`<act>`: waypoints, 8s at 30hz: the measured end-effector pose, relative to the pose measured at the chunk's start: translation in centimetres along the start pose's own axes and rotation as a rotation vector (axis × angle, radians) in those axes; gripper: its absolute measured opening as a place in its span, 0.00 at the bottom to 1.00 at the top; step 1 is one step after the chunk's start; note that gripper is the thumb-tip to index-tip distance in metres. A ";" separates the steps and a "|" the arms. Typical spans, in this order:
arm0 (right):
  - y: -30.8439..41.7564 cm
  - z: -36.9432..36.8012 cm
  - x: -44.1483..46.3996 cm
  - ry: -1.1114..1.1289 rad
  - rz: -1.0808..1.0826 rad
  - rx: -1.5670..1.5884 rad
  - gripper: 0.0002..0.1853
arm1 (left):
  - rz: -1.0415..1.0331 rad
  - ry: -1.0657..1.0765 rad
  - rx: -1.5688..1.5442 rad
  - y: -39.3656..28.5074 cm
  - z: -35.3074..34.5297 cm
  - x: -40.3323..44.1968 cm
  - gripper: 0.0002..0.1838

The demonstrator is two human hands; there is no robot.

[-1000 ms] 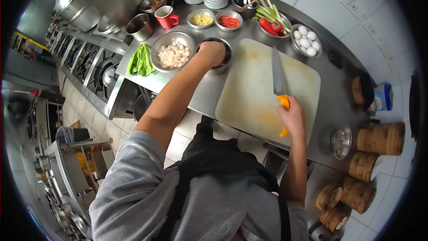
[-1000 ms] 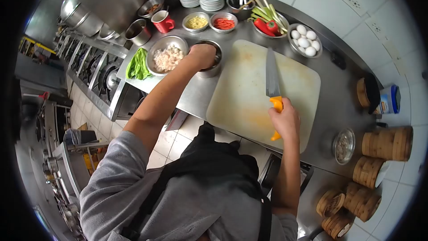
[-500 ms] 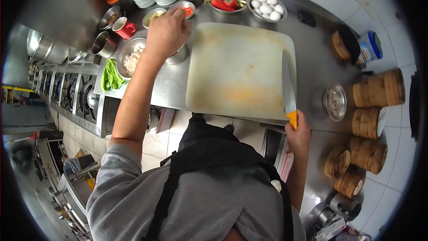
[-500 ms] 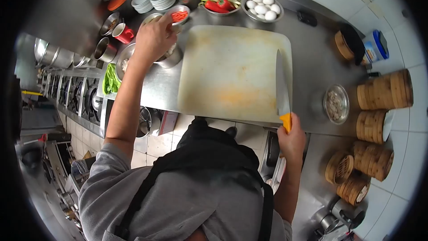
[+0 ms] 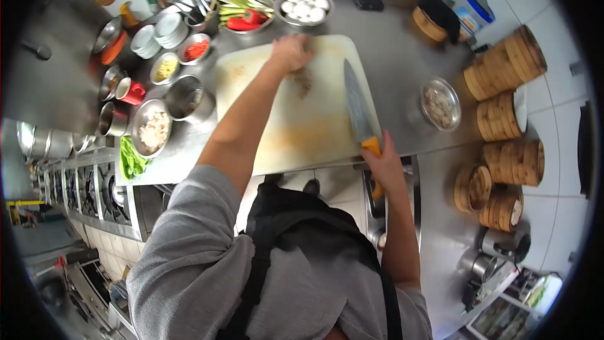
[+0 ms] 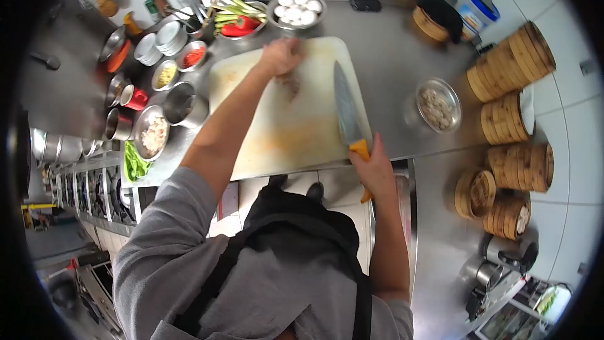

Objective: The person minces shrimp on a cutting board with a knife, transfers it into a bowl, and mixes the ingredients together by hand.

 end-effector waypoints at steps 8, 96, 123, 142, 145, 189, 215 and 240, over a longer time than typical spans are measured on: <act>-0.5 -0.9 -2.2 0.183 -0.130 0.238 0.39 | -0.038 0.031 -0.041 0.8 -2.2 0.0 0.39; 5.5 -5.5 -7.8 0.538 0.015 0.586 0.44 | -0.096 -0.099 0.096 -5.8 3.9 -15.1 0.09; -1.9 3.2 -14.0 0.488 -0.046 0.478 0.43 | -0.205 -0.012 0.177 -7.2 2.8 -12.5 0.08; -2.9 6.4 -11.0 0.222 0.027 0.470 0.42 | -0.038 0.030 -0.490 -6.3 6.8 -16.4 0.10; -3.3 7.4 -10.7 0.214 -0.118 0.439 0.42 | -0.131 0.021 -0.545 -10.4 8.5 -17.0 0.09; -2.4 5.0 -11.7 0.283 0.153 0.189 0.41 | -0.152 0.053 0.179 -2.6 9.3 -18.7 0.17; -1.2 5.0 -11.5 0.243 0.178 0.145 0.42 | -0.035 0.030 0.120 -5.1 4.0 -16.2 0.19; -2.2 4.1 -9.7 0.274 0.210 0.173 0.42 | 0.079 0.037 -0.038 0.5 7.3 -20.3 0.22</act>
Point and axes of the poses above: each hand's wrist, its own x-axis towards the middle knuckle, its own z-axis out of the back of the hand, y = z × x, the point moved 9 cm from there along x, towards the middle knuckle, and after that the axes turned 9 degrees about -y, right-handed, at the moved point
